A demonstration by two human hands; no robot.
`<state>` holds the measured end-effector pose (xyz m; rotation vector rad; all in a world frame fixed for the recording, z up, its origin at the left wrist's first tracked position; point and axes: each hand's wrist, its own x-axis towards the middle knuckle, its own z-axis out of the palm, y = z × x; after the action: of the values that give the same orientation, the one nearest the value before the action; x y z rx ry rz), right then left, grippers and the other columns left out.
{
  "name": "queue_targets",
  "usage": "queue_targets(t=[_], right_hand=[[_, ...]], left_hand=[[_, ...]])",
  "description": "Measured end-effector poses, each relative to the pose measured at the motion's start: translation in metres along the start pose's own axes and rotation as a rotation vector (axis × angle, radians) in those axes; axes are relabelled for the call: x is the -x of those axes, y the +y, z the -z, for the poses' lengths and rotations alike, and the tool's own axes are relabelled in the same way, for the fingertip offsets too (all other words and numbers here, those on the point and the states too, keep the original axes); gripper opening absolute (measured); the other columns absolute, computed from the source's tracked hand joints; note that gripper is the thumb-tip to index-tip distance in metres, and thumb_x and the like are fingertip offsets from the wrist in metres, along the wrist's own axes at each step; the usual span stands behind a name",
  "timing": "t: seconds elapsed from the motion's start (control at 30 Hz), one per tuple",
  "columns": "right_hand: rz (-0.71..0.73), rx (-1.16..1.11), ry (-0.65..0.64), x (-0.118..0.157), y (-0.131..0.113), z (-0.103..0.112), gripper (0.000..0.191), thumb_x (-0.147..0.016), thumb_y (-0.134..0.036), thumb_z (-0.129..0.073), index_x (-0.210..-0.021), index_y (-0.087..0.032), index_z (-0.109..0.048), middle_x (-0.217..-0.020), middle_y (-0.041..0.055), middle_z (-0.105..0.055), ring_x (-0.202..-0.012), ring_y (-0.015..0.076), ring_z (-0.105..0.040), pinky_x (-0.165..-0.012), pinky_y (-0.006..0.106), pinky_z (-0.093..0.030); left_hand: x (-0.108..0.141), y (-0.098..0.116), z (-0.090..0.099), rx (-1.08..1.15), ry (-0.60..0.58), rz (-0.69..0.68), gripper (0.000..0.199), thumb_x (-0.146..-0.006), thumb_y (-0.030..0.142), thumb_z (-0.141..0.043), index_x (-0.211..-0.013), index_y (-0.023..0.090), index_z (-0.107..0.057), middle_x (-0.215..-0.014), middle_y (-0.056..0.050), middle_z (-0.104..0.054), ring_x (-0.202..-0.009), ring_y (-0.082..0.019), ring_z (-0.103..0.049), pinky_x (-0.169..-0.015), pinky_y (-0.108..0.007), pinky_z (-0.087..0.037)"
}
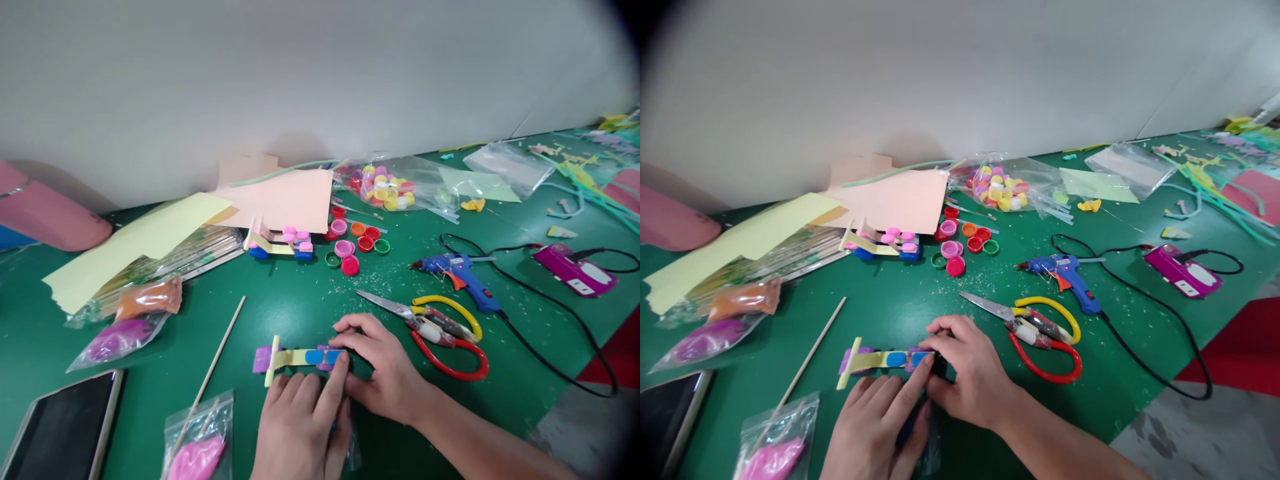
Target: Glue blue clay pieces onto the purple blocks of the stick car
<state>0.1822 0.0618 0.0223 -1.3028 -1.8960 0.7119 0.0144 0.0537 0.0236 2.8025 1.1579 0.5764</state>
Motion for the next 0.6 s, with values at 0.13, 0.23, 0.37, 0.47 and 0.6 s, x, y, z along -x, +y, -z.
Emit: queue_targets(t=[0.13, 0.23, 0.37, 0.47, 0.6], right_hand=[[-0.004, 0.003, 0.0, -0.0004, 0.0001, -0.0001, 0.037, -0.067, -0.013, -0.062, -0.103, -0.018, -0.06, -0.108, 0.0079, -0.052, -0.098, 0.0204, -0.051, -0.085, 0.033, -0.044], [-0.003, -0.002, -0.005, -0.0004, 0.0004, 0.0001, 0.034, -0.069, -0.015, -0.062, -0.103, -0.019, -0.06, -0.107, 0.0081, -0.052, -0.098, 0.0209, -0.051, -0.085, 0.034, -0.044], [0.003, -0.008, -0.005, 0.0003, 0.0009, -0.0003, 0.034, -0.07, -0.018, -0.062, -0.104, -0.02, -0.059, -0.108, 0.0081, -0.052, -0.099, 0.0218, -0.051, -0.085, 0.035, -0.044], [-0.005, -0.004, -0.007, 0.0002, 0.0001, -0.0005, 0.032, -0.071, -0.019, -0.062, -0.103, -0.02, -0.06, -0.107, 0.008, -0.052, -0.098, 0.021, -0.051, -0.085, 0.035, -0.044], [-0.011, -0.004, -0.011, -0.001, -0.0013, 0.0004, 0.028, -0.074, -0.023, -0.061, -0.101, -0.019, -0.06, -0.106, 0.0084, -0.052, -0.098, 0.0203, -0.051, -0.085, 0.034, -0.044]], left_hand=[[-0.0003, 0.0001, -0.0004, 0.026, 0.006, 0.018, 0.046, -0.077, 0.023, -0.05, -0.122, 0.014, -0.044, -0.064, -0.001, -0.06, -0.056, -0.017, -0.057, -0.056, -0.032, -0.043], [-0.0008, -0.0005, 0.0007, 0.048, 0.009, 0.022, 0.048, -0.077, 0.025, -0.05, -0.123, 0.013, -0.042, -0.065, -0.001, -0.06, -0.057, -0.017, -0.058, -0.056, -0.031, -0.044], [-0.0012, -0.001, 0.0021, 0.057, 0.026, 0.027, 0.046, -0.078, 0.03, -0.051, -0.12, 0.013, -0.043, -0.068, -0.003, -0.062, -0.06, -0.018, -0.059, -0.057, -0.033, -0.045], [-0.0005, -0.001, 0.0018, 0.052, 0.041, 0.028, 0.048, -0.077, 0.032, -0.052, -0.12, 0.011, -0.043, -0.07, -0.005, -0.063, -0.061, -0.019, -0.06, -0.057, -0.033, -0.045], [0.0013, -0.0015, 0.0006, 0.053, 0.064, 0.043, 0.053, -0.077, 0.031, -0.052, -0.122, 0.008, -0.04, -0.073, -0.007, -0.064, -0.063, -0.019, -0.059, -0.06, -0.034, -0.047]])
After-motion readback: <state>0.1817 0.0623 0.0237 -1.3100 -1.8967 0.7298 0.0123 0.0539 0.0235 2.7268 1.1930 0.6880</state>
